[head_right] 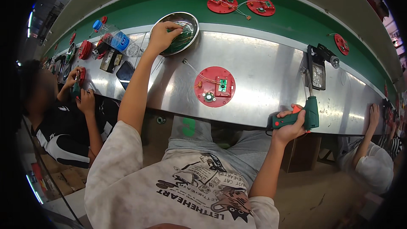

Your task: Solder components onto circuit boards on an electronics assembly line.

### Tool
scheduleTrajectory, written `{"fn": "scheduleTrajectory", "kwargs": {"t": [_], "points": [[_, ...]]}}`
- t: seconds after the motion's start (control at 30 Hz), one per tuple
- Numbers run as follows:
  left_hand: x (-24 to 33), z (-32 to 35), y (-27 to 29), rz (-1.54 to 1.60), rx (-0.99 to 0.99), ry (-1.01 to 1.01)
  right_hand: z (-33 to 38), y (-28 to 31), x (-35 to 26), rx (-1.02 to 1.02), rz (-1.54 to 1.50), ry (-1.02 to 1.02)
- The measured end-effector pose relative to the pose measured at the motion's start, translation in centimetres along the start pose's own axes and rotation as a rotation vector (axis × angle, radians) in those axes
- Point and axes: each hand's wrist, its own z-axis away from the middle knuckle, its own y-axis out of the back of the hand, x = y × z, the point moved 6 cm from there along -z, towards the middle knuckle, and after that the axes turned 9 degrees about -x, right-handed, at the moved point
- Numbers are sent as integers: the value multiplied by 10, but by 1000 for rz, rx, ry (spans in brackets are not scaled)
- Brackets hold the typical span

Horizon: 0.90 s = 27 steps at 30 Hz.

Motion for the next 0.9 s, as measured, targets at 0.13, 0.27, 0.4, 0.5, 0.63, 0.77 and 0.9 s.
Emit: {"fn": "scheduleTrajectory", "kwargs": {"t": [0.13, 0.27, 0.4, 0.5, 0.63, 0.77, 0.9], "points": [[-8, 0, 12, 147, 106, -19, 1, -7, -5, -5, 13, 25], [0, 2, 17, 300, 117, -64, -2, -1, 2, -32, 14, 24], [6, 10, 18, 362, 107, -13, 3, -5, -5, -22, 31, 39], [13, 19, 14, 376, 124, -38, 5, -2, -5, -74, 7, 28], [56, 44, 11, 280, 217, -219, 8, -5, -1, -142, 90, -22], [134, 103, -2, 144, 66, -386, 51, -30, -29, -378, 146, 19], [128, 138, -49, 119, -26, -402, 88, -37, -26, -579, 242, -7]]}}
